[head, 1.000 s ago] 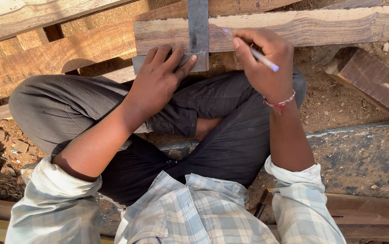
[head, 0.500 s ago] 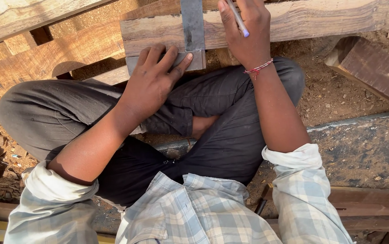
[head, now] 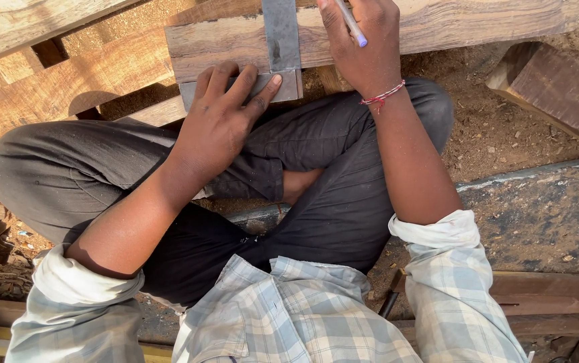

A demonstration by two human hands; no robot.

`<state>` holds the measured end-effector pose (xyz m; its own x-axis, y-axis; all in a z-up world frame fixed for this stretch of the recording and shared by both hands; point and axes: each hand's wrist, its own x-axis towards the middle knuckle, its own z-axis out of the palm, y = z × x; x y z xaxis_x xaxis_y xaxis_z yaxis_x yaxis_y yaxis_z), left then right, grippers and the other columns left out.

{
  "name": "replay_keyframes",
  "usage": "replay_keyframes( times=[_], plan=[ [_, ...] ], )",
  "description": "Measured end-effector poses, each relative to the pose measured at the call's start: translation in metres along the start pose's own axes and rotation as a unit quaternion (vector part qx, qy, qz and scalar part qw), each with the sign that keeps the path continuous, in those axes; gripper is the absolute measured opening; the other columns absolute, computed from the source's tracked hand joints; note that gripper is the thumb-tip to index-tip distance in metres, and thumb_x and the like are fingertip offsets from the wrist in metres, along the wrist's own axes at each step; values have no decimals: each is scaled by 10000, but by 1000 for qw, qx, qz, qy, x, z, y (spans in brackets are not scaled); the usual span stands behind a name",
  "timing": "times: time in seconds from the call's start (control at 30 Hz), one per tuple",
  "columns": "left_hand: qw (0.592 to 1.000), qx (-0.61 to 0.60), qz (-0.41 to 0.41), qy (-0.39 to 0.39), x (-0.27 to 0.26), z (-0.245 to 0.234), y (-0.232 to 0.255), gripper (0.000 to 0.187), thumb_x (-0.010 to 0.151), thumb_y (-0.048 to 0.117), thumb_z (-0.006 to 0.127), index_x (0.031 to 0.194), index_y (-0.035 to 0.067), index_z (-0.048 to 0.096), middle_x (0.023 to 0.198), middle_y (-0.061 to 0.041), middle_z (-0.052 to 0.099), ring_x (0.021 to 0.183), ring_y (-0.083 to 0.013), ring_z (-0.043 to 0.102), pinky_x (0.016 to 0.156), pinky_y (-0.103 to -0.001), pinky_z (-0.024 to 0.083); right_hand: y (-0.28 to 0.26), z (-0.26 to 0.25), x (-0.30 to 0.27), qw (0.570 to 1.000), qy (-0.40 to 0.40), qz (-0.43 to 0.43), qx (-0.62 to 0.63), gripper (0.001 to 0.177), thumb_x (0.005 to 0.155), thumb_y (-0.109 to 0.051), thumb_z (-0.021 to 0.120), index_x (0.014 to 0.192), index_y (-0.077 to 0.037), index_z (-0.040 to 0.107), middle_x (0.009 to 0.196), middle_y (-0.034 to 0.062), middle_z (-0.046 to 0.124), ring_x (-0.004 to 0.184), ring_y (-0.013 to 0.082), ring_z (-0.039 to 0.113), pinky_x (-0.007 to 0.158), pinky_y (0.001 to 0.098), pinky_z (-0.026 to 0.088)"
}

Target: The recorder uses a square and a pen to mark cutting lines on pieces of lumber.

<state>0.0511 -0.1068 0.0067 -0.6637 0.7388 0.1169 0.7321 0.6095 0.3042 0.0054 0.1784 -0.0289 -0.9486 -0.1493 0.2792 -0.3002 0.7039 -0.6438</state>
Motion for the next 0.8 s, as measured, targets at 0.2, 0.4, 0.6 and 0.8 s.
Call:
replay_keyframes(
  times=[0.2, 0.4, 0.6, 0.8],
  plan=[
    [1000, -22, -5, 1, 1, -3, 0, 600, 935, 82, 659, 1531, 129, 602, 1394, -142, 534, 1295, -333, 512, 1117, -491, 432, 8, 2, -4, 1000, 5, -2, 4, 291, 1173, -305, 598, 1150, -49, 734, 831, 90, 671, 702, 221, 681, 605, 372, 532],
    [1000, -16, -6, -2, 0, -4, 0, 596, 938, 75, 665, 1529, 130, 612, 1384, -140, 534, 1303, -325, 517, 1124, -491, 433, 7, 3, -6, 1000, -3, 12, -13, 293, 1164, -300, 608, 1075, -50, 731, 743, 81, 633, 665, 225, 652, 605, 386, 514],
    [999, -36, -9, -7, 2, -5, -1, 614, 930, 57, 659, 1537, 132, 611, 1385, -144, 533, 1301, -331, 517, 1126, -495, 437, 7, 1, -7, 998, -15, 56, 6, 331, 1159, -326, 628, 1013, -43, 716, 726, 82, 632, 653, 239, 652, 612, 403, 519],
    [1000, -24, -3, -6, 1, -7, -1, 615, 938, 71, 658, 1547, 132, 595, 1384, -141, 535, 1303, -331, 519, 1128, -498, 438, 8, 4, -8, 999, -11, 34, -21, 326, 1156, -325, 605, 1035, -39, 704, 781, 91, 634, 728, 268, 655, 668, 427, 525]
  ],
)
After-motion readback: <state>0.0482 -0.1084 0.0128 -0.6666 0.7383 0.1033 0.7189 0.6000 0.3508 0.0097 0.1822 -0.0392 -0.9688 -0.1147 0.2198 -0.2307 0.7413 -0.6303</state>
